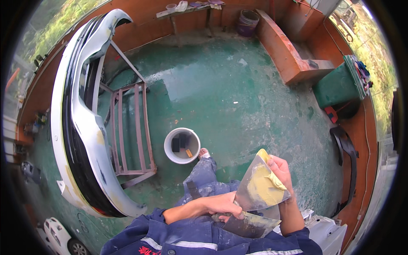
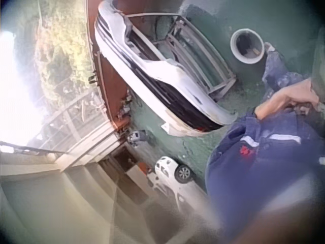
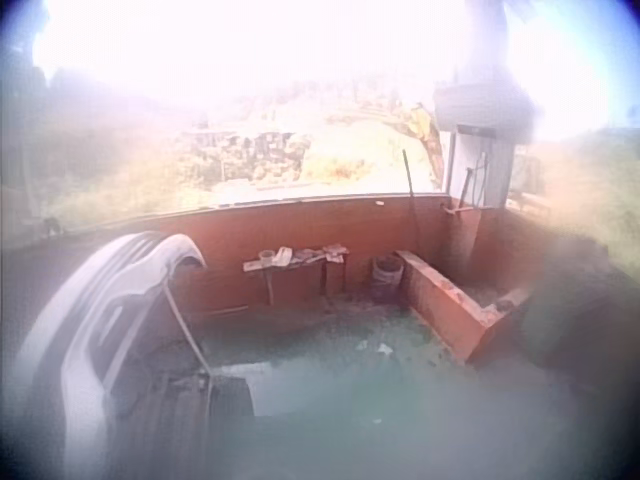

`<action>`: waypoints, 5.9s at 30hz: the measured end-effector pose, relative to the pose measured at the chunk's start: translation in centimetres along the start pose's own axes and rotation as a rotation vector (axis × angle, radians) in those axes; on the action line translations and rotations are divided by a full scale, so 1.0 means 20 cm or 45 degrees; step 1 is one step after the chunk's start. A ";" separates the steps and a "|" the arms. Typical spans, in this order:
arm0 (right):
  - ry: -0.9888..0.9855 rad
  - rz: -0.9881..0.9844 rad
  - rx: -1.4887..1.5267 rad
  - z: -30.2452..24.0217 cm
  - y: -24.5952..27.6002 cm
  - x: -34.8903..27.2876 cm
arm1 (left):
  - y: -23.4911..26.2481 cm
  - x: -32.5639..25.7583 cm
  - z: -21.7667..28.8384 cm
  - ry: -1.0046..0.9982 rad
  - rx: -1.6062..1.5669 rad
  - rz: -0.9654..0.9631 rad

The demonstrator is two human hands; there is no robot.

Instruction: The person applies filler to a white car bumper using a putty knife and then sands the surface with a sanding block. The person later cleans the sanding block in a bucket of water.

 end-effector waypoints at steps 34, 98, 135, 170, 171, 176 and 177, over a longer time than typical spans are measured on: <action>0.491 -1.475 -1.069 -1.10 -0.14 1.24 | 0.30 0.88 0.74 -1.659 -0.590 1.137; -0.066 -1.639 -0.833 -0.32 -1.23 0.97 | 0.04 0.05 0.00 -2.164 -0.978 2.022; -0.173 -0.786 -0.330 -0.69 -0.25 1.37 | 0.63 0.35 0.48 -1.990 -0.453 1.779; 0.600 0.158 0.639 -2.95 1.65 2.89 | 1.52 2.58 3.29 -1.010 1.055 1.142; 0.701 0.258 0.640 -3.05 1.73 2.97 | 1.67 2.60 3.30 -0.808 0.599 1.099; 1.133 0.497 0.223 -3.56 1.84 3.15 | 1.79 2.60 3.84 -0.750 -0.076 0.583; 1.229 0.523 0.214 -3.67 1.80 3.18 | 1.80 2.64 3.94 -0.670 -0.101 0.466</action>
Point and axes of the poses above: each hand's wrist, its own x-axis towards the middle knuckle, its own y-axis out of the back of the hand, z = x × y, the point moved 6 cm from there along x, towards the middle knuckle, and after that the axes turned 13 degrees about -y, right-handed, at the moved point
